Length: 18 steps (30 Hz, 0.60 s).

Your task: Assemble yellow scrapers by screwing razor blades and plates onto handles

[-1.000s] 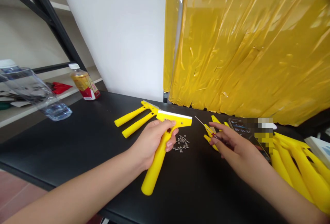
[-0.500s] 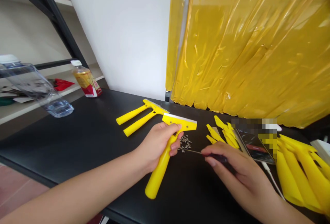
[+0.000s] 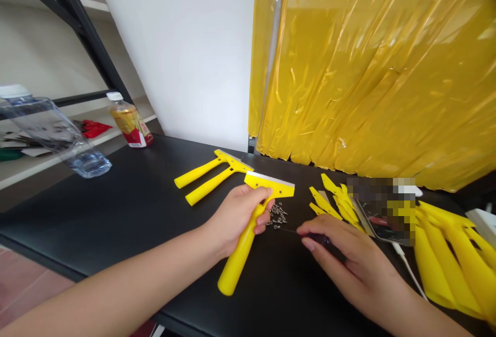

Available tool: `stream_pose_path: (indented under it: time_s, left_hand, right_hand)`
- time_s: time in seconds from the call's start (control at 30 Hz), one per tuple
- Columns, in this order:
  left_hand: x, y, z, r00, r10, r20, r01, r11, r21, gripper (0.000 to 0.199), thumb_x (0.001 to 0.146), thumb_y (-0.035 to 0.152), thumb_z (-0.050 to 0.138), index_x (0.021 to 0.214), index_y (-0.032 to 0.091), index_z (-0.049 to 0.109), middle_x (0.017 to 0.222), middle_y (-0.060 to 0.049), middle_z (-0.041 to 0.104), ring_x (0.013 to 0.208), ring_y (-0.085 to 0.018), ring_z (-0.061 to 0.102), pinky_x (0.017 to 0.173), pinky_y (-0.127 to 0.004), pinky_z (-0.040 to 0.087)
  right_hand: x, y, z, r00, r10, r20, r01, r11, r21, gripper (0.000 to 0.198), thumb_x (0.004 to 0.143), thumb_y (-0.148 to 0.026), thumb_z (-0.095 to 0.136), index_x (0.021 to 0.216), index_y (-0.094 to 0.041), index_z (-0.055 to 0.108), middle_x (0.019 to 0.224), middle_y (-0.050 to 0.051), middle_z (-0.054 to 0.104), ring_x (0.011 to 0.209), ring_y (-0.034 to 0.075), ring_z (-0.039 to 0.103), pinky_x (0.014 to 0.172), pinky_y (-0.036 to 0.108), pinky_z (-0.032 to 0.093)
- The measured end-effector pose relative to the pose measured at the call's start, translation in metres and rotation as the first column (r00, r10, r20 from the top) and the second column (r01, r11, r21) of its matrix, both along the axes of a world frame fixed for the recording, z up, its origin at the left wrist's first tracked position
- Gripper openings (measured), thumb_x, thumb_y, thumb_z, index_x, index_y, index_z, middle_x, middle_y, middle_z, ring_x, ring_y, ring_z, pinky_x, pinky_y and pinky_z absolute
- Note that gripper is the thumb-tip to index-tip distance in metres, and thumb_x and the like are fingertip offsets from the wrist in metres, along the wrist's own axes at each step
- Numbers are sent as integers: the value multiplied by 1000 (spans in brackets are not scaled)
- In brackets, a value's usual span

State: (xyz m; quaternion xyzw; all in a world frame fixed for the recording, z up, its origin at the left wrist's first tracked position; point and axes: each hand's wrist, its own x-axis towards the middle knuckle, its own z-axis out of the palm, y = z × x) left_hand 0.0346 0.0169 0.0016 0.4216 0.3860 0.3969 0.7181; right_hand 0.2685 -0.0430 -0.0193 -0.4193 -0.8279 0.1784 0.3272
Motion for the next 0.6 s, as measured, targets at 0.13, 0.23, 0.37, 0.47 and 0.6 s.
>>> stream_pose_path:
  time_s: [0.13,0.23,0.37,0.47,0.6]
  left_hand:
    - [-1,0,-3,1000,-10,6,10,1000,5,30,95,35,61,70,18,57,51,4,45,44,-8,39,48,-23,30]
    - [-2,1,-4,1000,-14,11,14,1000,2,30,94,35,61,70,17,57,52,3,46,45,-8,39,48,-23,30]
    - [-1,2,-5,1000,-12,9,12,1000,-4,29,94,34,62,70,17,58,52,3,46,44,-8,39,48,-23,29]
    - [-1,2,-5,1000,-5,9,5,1000,-6,29,93,33,63,69,17,57,52,3,46,44,-8,39,47,-23,29]
    - [-1,1,-5,1000,-8,11,8,1000,-7,29,94,33,62,69,18,57,51,3,46,44,-8,40,47,-23,30]
  right_hand:
    - [3,-3,4,999,-35,13,35,999,15,22,103,-24,61,123,-35,62,111,0,73,102,17,71,91,29,56]
    - [4,-3,7,999,-44,24,43,999,29,20,103,-24,61,121,-34,63,110,0,73,100,17,72,89,30,57]
    - [5,-2,8,1000,-16,19,15,998,57,20,103,-23,60,121,-32,63,107,0,73,98,17,72,86,29,57]
    - [5,-2,8,1000,-5,13,4,998,68,22,103,-22,60,122,-32,61,108,-1,73,99,16,72,86,28,57]
    - [5,-2,6,1000,-6,8,6,998,61,22,104,-22,60,122,-33,61,108,-3,72,99,14,71,88,26,55]
